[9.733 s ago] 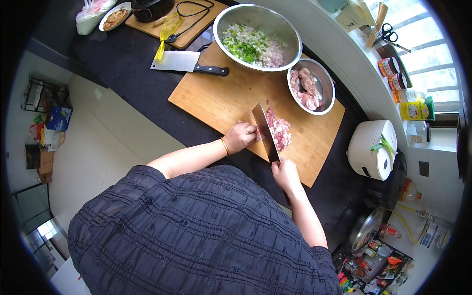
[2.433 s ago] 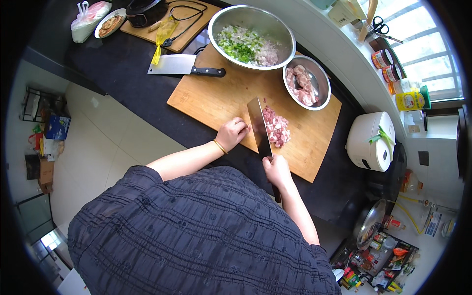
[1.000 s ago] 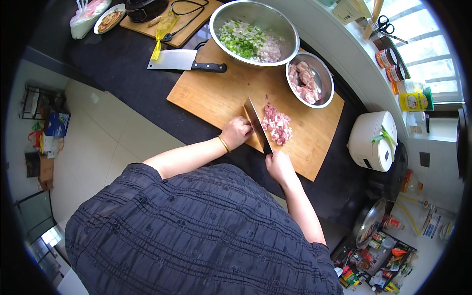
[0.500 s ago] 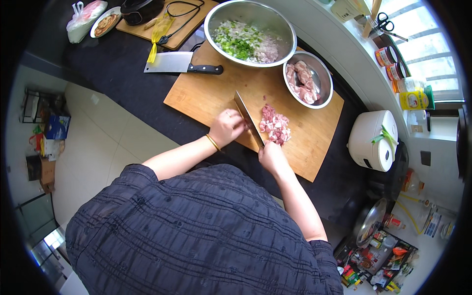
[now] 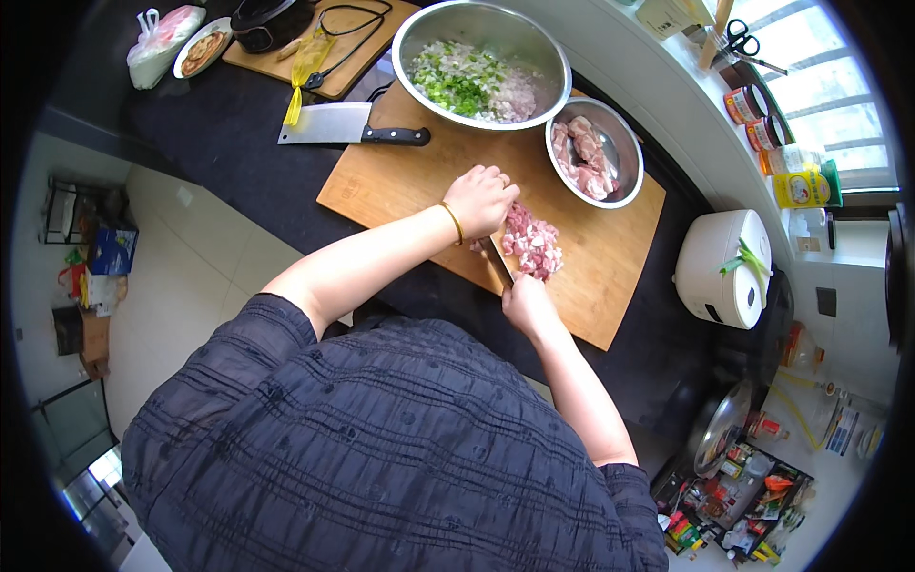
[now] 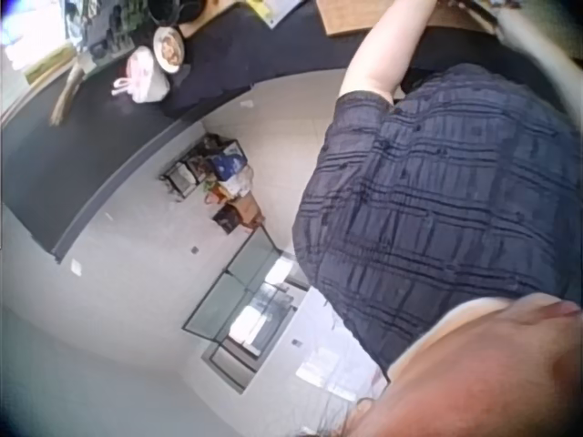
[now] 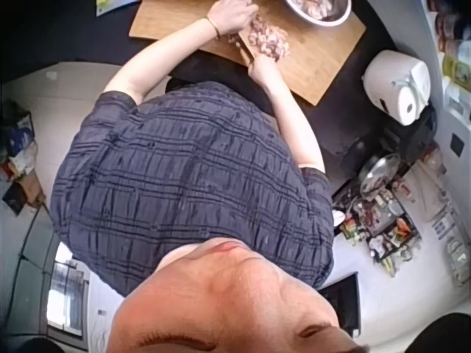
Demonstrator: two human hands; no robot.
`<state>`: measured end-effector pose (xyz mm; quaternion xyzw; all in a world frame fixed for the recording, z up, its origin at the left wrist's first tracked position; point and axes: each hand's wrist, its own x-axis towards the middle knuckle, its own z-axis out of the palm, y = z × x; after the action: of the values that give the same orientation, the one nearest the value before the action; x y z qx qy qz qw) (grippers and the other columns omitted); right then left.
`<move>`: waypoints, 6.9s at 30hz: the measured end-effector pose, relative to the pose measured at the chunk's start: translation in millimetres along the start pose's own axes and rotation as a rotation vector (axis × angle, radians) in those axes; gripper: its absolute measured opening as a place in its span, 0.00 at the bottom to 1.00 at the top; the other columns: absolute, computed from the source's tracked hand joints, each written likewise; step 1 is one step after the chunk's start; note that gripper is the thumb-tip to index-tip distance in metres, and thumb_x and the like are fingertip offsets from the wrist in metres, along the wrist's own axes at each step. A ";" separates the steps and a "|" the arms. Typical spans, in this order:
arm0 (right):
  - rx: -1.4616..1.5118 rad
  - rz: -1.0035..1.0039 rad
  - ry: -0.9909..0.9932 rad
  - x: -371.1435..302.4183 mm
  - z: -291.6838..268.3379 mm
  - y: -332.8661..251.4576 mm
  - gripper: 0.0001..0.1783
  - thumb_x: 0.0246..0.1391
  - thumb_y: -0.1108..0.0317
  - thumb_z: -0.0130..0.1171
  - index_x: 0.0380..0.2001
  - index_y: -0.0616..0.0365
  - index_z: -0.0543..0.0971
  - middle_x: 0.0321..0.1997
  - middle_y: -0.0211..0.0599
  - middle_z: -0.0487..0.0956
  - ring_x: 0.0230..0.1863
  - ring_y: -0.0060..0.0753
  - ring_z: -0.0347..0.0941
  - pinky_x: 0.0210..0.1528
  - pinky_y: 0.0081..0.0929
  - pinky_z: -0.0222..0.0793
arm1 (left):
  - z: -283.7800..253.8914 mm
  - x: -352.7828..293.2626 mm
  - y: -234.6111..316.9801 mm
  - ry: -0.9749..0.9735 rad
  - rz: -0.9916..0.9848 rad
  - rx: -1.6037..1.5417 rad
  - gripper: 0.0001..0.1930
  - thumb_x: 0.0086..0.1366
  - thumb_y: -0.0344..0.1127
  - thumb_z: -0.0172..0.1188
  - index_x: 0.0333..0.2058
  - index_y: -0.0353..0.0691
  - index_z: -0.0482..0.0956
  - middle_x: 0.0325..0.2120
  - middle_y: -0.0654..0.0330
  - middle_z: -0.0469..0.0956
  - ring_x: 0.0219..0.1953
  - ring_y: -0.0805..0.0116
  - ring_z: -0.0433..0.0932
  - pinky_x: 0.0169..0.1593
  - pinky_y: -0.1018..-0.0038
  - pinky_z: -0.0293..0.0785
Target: The person chops a piece of raw meat into small pieces on a wooden cutting board using a large cleaver. The person uses a second knife to help gather and stabilize the meat during the process. The chopped meat remains on the board as the video ends.
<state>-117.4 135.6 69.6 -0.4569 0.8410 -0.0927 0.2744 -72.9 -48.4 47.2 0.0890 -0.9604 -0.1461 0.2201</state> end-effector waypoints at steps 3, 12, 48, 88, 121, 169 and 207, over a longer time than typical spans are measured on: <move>0.040 -0.011 0.008 -1.9 5.5 9.8 0.08 0.44 0.73 0.46 0.25 0.66 0.73 0.23 0.57 0.75 0.31 0.55 0.73 0.38 0.43 0.68 | -0.5 3.7 7.3 -0.042 0.017 0.051 0.04 0.52 0.36 0.49 0.24 0.43 0.71 0.24 0.62 0.72 0.33 0.63 0.69 0.37 0.69 0.65; -0.023 0.071 0.087 8.7 17.2 -6.1 0.07 0.44 0.73 0.46 0.26 0.66 0.72 0.24 0.57 0.75 0.30 0.55 0.73 0.37 0.43 0.69 | -4.0 -10.5 -9.9 -0.046 -0.015 -0.007 0.07 0.51 0.33 0.49 0.30 0.42 0.72 0.28 0.59 0.72 0.36 0.59 0.69 0.40 0.67 0.66; 0.419 0.393 -0.037 -48.7 -15.3 -6.0 0.14 0.47 0.65 0.49 0.21 0.68 0.74 0.15 0.51 0.73 0.20 0.45 0.74 0.28 0.34 0.69 | 25.0 -77.1 20.8 0.194 -0.201 -0.419 0.05 0.47 0.32 0.60 0.24 0.40 0.75 0.25 0.59 0.73 0.27 0.60 0.74 0.32 0.70 0.72; 0.026 0.069 0.151 16.3 -4.2 -14.1 0.14 0.46 0.67 0.50 0.24 0.71 0.75 0.24 0.61 0.74 0.30 0.58 0.72 0.37 0.44 0.68 | 55.2 -77.9 15.5 0.254 0.055 -0.161 0.06 0.45 0.33 0.61 0.21 0.39 0.74 0.26 0.62 0.74 0.28 0.66 0.72 0.32 0.74 0.72; 0.001 0.155 0.098 14.9 16.3 -3.1 0.10 0.42 0.71 0.51 0.20 0.69 0.76 0.23 0.60 0.74 0.31 0.54 0.74 0.36 0.41 0.70 | 45.1 -84.2 18.1 0.169 0.116 -0.175 0.07 0.42 0.30 0.61 0.24 0.39 0.74 0.24 0.61 0.71 0.29 0.63 0.71 0.34 0.72 0.70; 0.073 0.129 0.037 -31.2 10.1 -4.7 0.13 0.46 0.68 0.48 0.21 0.70 0.75 0.23 0.62 0.73 0.30 0.58 0.72 0.37 0.44 0.68 | 36.8 -94.3 30.4 0.117 -0.245 -0.274 0.06 0.44 0.33 0.60 0.19 0.37 0.75 0.21 0.55 0.71 0.25 0.57 0.72 0.31 0.67 0.71; 0.222 0.019 0.478 -68.4 -17.9 42.0 0.14 0.41 0.70 0.56 0.34 0.59 0.70 0.17 0.43 0.74 0.21 0.43 0.73 0.26 0.33 0.69 | -20.9 -55.8 8.7 0.278 -0.755 -1.135 0.04 0.57 0.27 0.52 0.27 0.34 0.75 0.23 0.64 0.74 0.25 0.79 0.71 0.29 0.80 0.69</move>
<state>-127.7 213.7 93.2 -0.3814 0.8709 -0.2870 0.1172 -14.9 -32.1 45.9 0.3061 -0.6017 -0.6794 0.2876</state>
